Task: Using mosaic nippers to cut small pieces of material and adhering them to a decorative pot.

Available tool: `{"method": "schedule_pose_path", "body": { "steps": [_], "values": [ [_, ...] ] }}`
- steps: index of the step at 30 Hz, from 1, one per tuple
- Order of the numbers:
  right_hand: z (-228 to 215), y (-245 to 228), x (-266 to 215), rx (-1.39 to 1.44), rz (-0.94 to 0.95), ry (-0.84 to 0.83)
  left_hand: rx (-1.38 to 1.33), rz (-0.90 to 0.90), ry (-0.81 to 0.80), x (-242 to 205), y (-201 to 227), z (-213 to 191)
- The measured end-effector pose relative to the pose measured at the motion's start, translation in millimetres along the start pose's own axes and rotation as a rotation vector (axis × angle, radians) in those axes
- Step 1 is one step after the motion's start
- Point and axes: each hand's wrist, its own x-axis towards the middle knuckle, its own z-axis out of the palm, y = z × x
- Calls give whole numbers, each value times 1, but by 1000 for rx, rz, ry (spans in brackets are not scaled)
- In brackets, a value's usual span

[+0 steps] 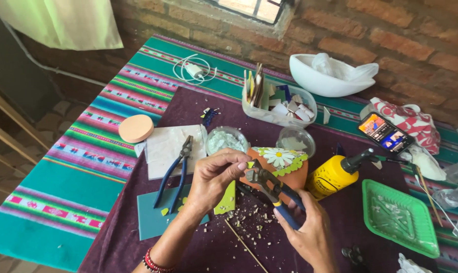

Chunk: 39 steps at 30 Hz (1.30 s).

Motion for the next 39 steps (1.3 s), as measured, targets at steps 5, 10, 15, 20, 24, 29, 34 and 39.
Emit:
{"method": "schedule_pose_path", "body": {
  "steps": [5,10,15,20,24,29,34,39],
  "values": [
    [-5,1,1,-28,-68,67,-75,23,-19,7,-2,9],
    [5,5,-2,-35,-5,44,-124,29,33,4,-19,8],
    [2,8,-5,5,16,25,-44,4,20,1,-15,12],
    [-6,14,-4,-14,87,2,40,-26,-51,12,-9,16],
    [-13,11,-4,-36,0,46,87,-75,-49,16,-12,17],
    [-3,17,-6,-94,14,40,-19,-118,10,7,-30,15],
    [0,15,-8,-118,-17,56,-25,-127,-2,8,-31,13],
    [-1,16,-10,-71,-9,83,-52,-160,21,7,-22,15]
  ]
}}
